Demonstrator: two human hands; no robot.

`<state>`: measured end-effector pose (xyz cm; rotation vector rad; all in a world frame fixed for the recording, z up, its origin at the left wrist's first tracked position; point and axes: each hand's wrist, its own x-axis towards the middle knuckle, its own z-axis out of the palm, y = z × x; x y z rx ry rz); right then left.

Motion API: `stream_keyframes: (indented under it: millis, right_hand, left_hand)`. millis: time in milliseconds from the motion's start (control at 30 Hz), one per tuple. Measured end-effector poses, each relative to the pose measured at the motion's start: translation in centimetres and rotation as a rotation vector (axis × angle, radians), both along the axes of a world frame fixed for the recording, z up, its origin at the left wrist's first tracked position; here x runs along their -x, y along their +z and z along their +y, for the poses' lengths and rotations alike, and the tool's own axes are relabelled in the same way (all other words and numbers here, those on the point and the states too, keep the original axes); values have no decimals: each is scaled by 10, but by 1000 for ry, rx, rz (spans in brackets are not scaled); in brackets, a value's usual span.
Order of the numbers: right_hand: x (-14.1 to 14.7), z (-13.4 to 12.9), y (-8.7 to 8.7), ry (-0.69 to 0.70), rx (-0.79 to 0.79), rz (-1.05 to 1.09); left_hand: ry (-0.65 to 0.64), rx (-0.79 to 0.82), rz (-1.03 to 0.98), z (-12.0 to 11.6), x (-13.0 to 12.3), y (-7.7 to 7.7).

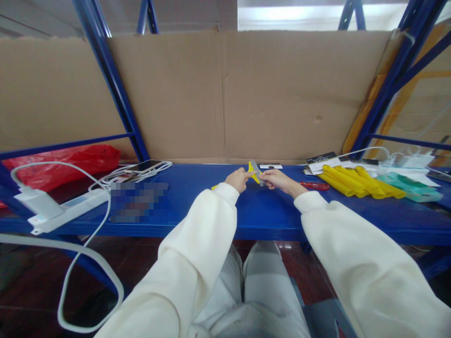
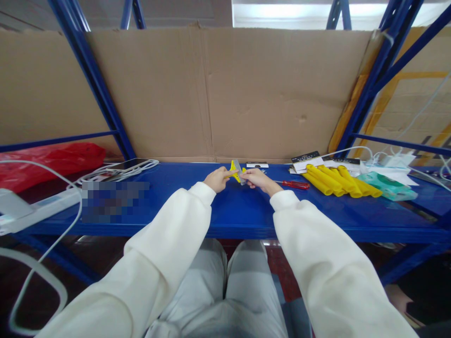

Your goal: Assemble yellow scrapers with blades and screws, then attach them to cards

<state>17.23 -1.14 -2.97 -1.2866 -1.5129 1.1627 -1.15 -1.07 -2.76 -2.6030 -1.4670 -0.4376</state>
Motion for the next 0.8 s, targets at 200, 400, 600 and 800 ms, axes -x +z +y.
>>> stream_keyframes:
  millis: [200,400,600,800]
  right_hand:
    - [-1,2,-2,21,-32,-4]
    - [-1,0,-2,40,-56,-15]
    - [-1,-1,-2,38,-75,-3]
    - [-1,-1,-4,67,-68,18]
  left_hand:
    - [-21,-12,6,0,-2,-1]
    - [-32,-11,2,0,-2,-1]
    - [-31,-5,-3,-3,-3,0]
    - [-41,-1,-8,-6,-3,1]
